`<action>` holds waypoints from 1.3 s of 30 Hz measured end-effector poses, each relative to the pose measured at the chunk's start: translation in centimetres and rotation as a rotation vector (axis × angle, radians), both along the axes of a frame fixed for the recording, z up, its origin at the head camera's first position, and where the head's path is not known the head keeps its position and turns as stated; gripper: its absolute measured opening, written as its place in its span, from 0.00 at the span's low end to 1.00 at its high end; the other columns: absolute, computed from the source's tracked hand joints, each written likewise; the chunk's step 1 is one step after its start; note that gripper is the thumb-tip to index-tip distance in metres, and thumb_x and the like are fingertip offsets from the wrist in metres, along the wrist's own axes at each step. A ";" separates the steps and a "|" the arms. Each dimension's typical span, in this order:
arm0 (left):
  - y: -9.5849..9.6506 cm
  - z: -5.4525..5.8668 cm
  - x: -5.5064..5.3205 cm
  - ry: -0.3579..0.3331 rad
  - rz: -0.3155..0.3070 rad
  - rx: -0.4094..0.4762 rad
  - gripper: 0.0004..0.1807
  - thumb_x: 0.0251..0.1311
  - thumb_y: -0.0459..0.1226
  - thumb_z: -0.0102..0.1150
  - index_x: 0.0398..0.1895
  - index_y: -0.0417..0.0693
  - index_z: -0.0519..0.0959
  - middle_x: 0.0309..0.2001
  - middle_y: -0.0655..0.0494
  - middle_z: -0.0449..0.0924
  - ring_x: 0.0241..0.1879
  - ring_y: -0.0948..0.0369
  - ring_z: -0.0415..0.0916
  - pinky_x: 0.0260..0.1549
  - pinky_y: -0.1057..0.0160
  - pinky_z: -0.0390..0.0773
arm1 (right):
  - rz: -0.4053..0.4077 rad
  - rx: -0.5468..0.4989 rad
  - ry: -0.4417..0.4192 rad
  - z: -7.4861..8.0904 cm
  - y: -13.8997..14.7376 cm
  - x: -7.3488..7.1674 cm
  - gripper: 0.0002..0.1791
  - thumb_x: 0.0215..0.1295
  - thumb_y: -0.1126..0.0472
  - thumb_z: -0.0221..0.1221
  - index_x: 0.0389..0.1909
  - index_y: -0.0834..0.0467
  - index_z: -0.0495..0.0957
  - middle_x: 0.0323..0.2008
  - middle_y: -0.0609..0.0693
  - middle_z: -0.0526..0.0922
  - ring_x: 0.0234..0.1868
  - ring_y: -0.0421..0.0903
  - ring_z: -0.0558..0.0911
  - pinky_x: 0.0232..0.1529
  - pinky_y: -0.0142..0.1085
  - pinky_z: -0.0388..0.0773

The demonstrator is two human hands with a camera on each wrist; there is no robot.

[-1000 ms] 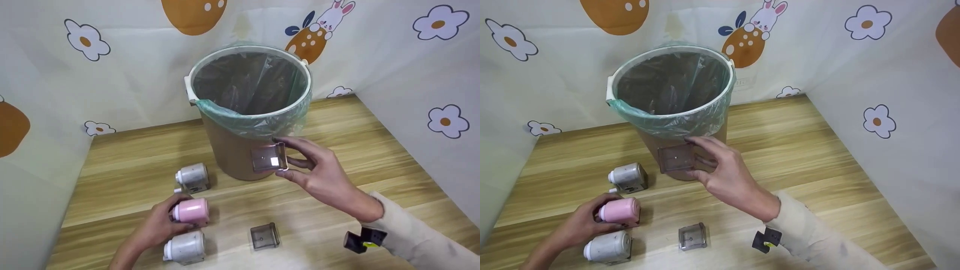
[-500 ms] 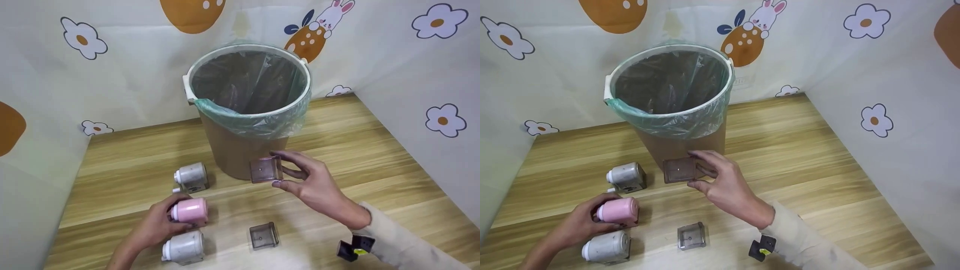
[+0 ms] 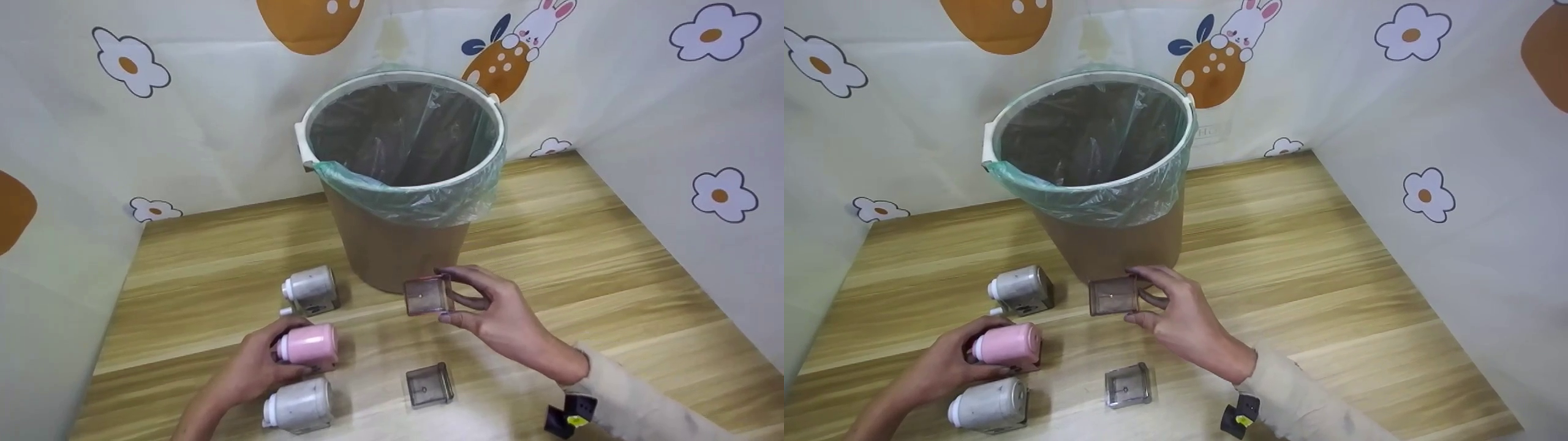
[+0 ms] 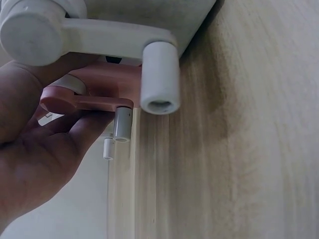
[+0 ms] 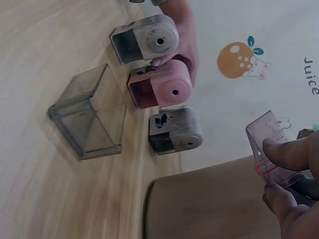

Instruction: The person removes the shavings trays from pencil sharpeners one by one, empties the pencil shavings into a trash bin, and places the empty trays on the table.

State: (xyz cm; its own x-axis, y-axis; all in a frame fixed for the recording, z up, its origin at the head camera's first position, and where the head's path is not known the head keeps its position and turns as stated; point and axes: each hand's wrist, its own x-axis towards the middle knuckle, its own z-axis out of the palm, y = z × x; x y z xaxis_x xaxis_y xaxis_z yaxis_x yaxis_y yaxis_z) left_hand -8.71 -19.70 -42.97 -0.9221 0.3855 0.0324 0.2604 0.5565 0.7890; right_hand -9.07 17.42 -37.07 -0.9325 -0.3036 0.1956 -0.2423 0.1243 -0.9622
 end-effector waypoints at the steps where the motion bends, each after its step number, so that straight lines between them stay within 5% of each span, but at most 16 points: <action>1: 0.0 0.0 0.0 0.000 -0.003 -0.001 0.34 0.42 0.37 0.80 0.57 0.47 0.77 0.49 0.49 0.84 0.45 0.60 0.80 0.43 0.66 0.80 | 0.001 0.003 -0.002 -0.2 0.0 0.0 0.36 0.49 0.78 0.70 0.63 0.68 0.73 0.60 0.66 0.75 0.68 0.63 0.73 0.60 0.36 0.78; 15: 0.0 0.1 0.1 -0.010 0.016 0.000 0.35 0.42 0.36 0.80 0.57 0.46 0.77 0.48 0.48 0.84 0.43 0.61 0.79 0.41 0.66 0.79 | -0.020 0.062 -0.040 -2.8 -0.1 -0.1 0.36 0.49 0.77 0.70 0.63 0.68 0.73 0.60 0.65 0.76 0.67 0.63 0.74 0.60 0.35 0.78; 22: 0.1 0.1 0.1 -0.001 0.022 -0.037 0.33 0.41 0.35 0.80 0.56 0.48 0.78 0.46 0.51 0.85 0.43 0.60 0.80 0.42 0.65 0.80 | -0.059 0.199 0.010 -3.9 -0.1 -0.2 0.35 0.48 0.70 0.74 0.61 0.64 0.76 0.57 0.58 0.82 0.63 0.59 0.78 0.61 0.42 0.78; 39: 0.1 0.3 0.1 -0.024 0.017 -0.035 0.34 0.42 0.37 0.79 0.56 0.47 0.77 0.47 0.49 0.84 0.44 0.57 0.80 0.43 0.64 0.80 | -0.002 0.230 -0.113 -6.1 -0.5 -0.8 0.36 0.49 0.76 0.69 0.63 0.71 0.71 0.58 0.68 0.78 0.62 0.67 0.77 0.56 0.37 0.82</action>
